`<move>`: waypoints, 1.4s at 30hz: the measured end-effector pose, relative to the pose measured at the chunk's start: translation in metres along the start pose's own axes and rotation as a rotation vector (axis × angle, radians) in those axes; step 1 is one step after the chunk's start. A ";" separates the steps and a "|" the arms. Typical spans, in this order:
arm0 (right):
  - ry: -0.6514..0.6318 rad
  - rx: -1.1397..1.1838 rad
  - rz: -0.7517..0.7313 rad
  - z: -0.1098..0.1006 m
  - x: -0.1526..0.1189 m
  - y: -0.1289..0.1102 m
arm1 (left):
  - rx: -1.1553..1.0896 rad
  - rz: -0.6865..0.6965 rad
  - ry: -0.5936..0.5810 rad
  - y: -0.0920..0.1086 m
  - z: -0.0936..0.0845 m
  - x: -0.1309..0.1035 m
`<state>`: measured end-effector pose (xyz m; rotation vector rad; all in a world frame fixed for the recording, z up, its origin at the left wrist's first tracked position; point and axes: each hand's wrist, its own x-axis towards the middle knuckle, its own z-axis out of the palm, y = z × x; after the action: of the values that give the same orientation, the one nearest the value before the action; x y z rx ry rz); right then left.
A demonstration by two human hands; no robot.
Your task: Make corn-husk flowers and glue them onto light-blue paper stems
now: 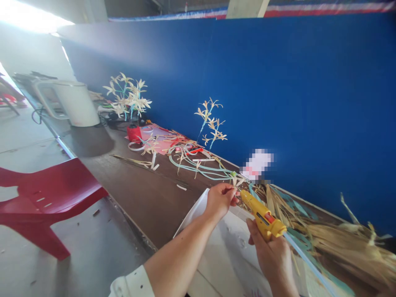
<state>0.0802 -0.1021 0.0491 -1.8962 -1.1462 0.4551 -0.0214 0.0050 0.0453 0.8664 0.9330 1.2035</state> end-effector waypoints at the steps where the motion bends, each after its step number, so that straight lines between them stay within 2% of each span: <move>1: 0.001 -0.002 0.005 0.000 0.000 0.000 | -0.001 -0.001 0.001 0.000 0.000 0.000; 8: 0.030 0.039 -0.026 0.002 0.003 0.005 | -0.007 0.004 -0.005 -0.002 0.000 0.001; 13: -0.024 -0.011 0.013 0.001 0.006 0.012 | -0.007 -0.008 -0.005 -0.002 -0.001 0.001; 34: 0.004 0.109 -0.030 0.002 0.004 0.004 | 0.036 0.028 -0.002 -0.005 -0.001 0.003; 42: 0.002 0.046 0.003 0.002 0.003 0.003 | 0.022 0.021 0.000 -0.005 -0.001 0.001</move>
<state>0.0824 -0.0990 0.0464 -1.8582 -1.1221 0.4774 -0.0202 0.0057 0.0401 0.8955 0.9402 1.2128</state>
